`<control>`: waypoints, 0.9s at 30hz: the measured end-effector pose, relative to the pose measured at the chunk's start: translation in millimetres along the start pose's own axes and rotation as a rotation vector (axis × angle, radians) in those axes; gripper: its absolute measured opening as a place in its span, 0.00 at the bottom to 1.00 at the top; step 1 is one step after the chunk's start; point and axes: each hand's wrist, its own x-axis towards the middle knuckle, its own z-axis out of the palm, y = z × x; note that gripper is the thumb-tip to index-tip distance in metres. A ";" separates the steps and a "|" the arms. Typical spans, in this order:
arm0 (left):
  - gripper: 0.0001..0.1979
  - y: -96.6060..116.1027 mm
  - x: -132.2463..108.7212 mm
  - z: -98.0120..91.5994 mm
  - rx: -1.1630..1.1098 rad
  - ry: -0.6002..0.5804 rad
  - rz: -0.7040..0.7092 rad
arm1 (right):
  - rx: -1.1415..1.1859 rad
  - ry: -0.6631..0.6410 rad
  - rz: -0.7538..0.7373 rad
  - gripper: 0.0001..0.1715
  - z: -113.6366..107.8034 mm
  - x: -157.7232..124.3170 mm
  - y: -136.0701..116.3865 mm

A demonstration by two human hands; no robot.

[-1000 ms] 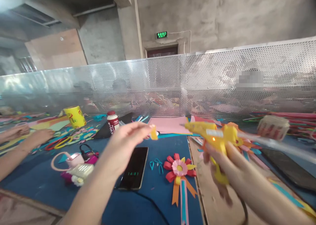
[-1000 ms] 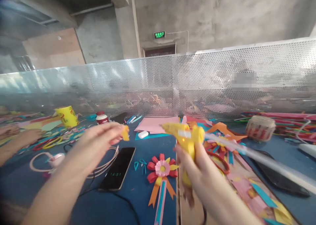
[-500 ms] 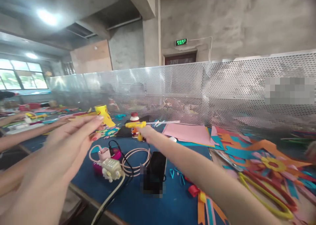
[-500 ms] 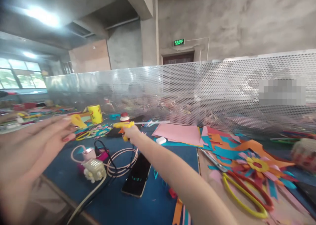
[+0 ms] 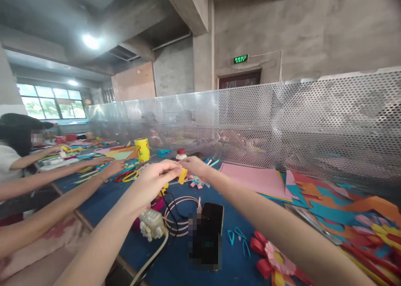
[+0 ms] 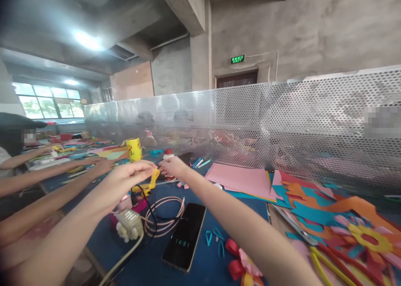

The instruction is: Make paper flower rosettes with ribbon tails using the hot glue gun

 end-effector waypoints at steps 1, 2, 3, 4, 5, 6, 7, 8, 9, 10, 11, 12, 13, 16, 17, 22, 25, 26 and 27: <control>0.10 -1.1 2.6 4.5 0.018 -0.056 0.034 | -0.020 -0.024 -0.058 0.14 -18.2 -13.8 -3.1; 0.10 -1.6 5.2 9.9 0.028 -0.115 0.061 | -0.042 -0.053 -0.121 0.15 -36.0 -30.0 -6.3; 0.11 -1.2 7.8 16.1 0.033 -0.176 0.080 | -0.078 -0.082 -0.176 0.15 -52.4 -47.8 -9.3; 0.11 0.1 10.3 23.3 0.033 -0.238 0.093 | -0.122 -0.117 -0.221 0.14 -66.8 -66.2 -11.9; 0.11 2.4 12.6 31.3 0.028 -0.295 0.102 | -0.163 -0.146 -0.256 0.14 -78.8 -84.1 -13.8; 0.11 5.4 14.5 40.1 0.020 -0.346 0.109 | -0.207 -0.166 -0.285 0.15 -88.0 -101.0 -14.9; 0.11 9.0 15.9 49.4 0.008 -0.388 0.118 | -0.250 -0.165 -0.311 0.17 -94.8 -116.3 -15.1; 0.11 12.9 16.9 59.1 -0.007 -0.422 0.128 | -0.292 -0.149 -0.332 0.17 -99.4 -129.8 -14.6; 0.11 16.9 17.3 68.7 -0.024 -0.448 0.138 | -0.332 -0.117 -0.350 0.17 -102.3 -141.8 -13.7; 0.10 20.6 17.3 78.0 -0.043 -0.468 0.146 | -0.369 -0.073 -0.364 0.15 -104.2 -152.5 -12.6; 0.10 24.0 16.8 86.5 -0.059 -0.492 0.151 | -0.403 -0.028 -0.373 0.14 -105.4 -162.2 -11.6; 0.11 27.0 16.1 94.2 -0.072 -0.519 0.154 | -0.433 0.015 -0.378 0.12 -106.4 -171.2 -10.9; 0.11 29.4 15.4 101.0 -0.081 -0.547 0.156 | -0.460 0.052 -0.378 0.11 -107.5 -179.8 -10.3; 0.14 32.8 14.8 117.9 -0.069 -0.623 0.164 | -0.523 0.123 -0.364 0.09 -112.4 -203.7 -9.2; 0.16 32.4 15.3 123.7 -0.050 -0.635 0.169 | -0.539 0.145 -0.356 0.08 -114.5 -211.4 -8.3; 0.17 18.4 11.0 163.8 0.161 -0.680 0.235 | -0.585 0.297 -0.280 0.06 -121.7 -254.2 3.7; 0.11 4.8 -2.1 176.4 0.387 -0.690 0.284 | -0.609 0.363 -0.216 0.06 -119.0 -284.7 17.6; 0.10 -0.2 -7.1 173.6 0.468 -0.660 0.291 | -0.615 0.379 -0.198 0.06 -117.2 -294.8 23.2; 0.11 -5.7 -11.6 166.9 0.550 -0.615 0.286 | -0.619 0.389 -0.179 0.07 -115.3 -304.2 28.9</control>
